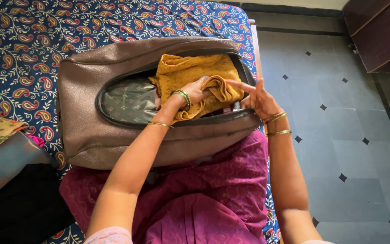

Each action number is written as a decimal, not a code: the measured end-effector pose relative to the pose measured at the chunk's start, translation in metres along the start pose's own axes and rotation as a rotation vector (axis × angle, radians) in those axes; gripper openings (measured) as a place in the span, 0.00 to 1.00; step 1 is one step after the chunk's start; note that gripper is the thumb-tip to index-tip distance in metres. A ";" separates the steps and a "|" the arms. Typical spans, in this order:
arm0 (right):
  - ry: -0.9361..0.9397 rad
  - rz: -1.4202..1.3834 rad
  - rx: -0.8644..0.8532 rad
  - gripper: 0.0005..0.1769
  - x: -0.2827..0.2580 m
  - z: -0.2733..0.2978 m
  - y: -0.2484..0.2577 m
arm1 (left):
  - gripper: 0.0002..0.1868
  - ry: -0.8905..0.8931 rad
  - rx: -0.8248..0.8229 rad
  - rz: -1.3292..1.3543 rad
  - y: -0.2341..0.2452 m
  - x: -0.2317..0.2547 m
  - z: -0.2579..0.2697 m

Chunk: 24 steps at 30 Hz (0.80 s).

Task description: The person packs folded garments into a duffel bag lying on a bed. They place folded clothing pieces one at a time into the bag's main compartment, arranging and pressing them flat, and add a boxed item and a plastic-wrapped garment before continuing with more folded clothes.

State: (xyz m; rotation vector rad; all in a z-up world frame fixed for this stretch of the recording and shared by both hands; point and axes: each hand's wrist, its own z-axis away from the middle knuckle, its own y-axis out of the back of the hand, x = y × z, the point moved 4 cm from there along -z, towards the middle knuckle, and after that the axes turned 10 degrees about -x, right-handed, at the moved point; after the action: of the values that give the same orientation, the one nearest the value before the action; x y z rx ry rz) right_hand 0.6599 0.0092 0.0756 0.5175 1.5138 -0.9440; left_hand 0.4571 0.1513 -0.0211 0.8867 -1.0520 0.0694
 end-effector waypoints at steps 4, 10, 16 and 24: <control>0.138 -0.041 -0.156 0.72 0.014 0.003 0.010 | 0.49 -0.093 -0.099 0.040 0.005 0.016 0.012; 0.248 -0.093 -0.152 0.74 0.028 0.011 0.021 | 0.58 -0.090 -0.192 -0.064 0.011 0.044 0.036; 0.286 -0.142 -0.160 0.76 0.029 0.014 0.024 | 0.60 -0.073 -0.295 -0.130 0.013 0.064 0.055; 0.300 -0.165 -0.167 0.77 0.030 0.015 0.024 | 0.30 -0.253 -0.468 0.045 0.032 0.070 0.078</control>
State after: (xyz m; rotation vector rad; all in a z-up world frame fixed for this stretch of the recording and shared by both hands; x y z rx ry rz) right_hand 0.6818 0.0050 0.0412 0.4316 1.9116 -0.8837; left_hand 0.4231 0.0965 0.0676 0.4529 -1.2570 -0.2493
